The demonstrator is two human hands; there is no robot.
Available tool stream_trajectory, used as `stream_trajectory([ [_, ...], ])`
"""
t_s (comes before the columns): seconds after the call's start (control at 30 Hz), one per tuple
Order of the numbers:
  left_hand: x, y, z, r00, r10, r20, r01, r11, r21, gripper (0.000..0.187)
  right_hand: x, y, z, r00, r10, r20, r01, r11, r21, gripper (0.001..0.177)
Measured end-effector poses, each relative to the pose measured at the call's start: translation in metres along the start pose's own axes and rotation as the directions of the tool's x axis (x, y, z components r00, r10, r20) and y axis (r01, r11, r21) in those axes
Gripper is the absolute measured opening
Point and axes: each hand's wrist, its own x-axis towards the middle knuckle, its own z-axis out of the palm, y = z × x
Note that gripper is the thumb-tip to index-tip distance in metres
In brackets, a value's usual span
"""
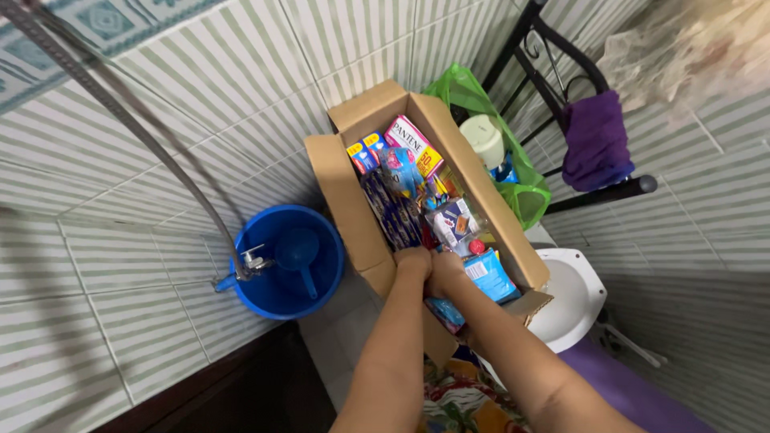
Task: The person organizes cleaning supplies in a bathroom by taking small boxes and packets from a cardboard box and placing them onto a wall-mounted metal rack. They use scissors to cut open the packaging of some items before arranging them on the shelf.
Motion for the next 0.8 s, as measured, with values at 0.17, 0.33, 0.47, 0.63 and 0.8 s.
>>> stream_trajectory([
  [0.17,-0.003,-0.003,-0.01,0.999,0.029,0.04,-0.03,0.999,0.03,0.048,-0.011,0.0,-0.021,0.999,0.034,-0.015,-0.031,0.988,0.152,0.061],
  [0.33,-0.018,0.015,-0.029,0.996,-0.077,0.05,0.081,0.993,-0.083,0.058,-0.007,0.011,-0.008,0.995,0.013,-0.098,0.005,0.983,0.182,0.051],
  [0.47,-0.023,0.008,-0.041,0.994,-0.05,0.102,0.056,0.997,-0.058,0.062,-0.005,0.011,-0.003,0.991,0.053,-0.121,-0.024,0.973,0.229,0.046],
  [0.63,-0.026,0.007,-0.05,0.982,-0.009,0.187,0.004,1.0,0.023,0.059,-0.012,0.012,-0.014,0.993,0.037,-0.115,-0.006,0.967,0.253,0.041],
  [0.8,-0.024,0.005,-0.04,0.995,0.025,0.1,-0.027,1.0,0.014,0.055,-0.016,0.015,-0.014,0.992,-0.001,-0.123,0.032,0.968,0.251,0.035],
])
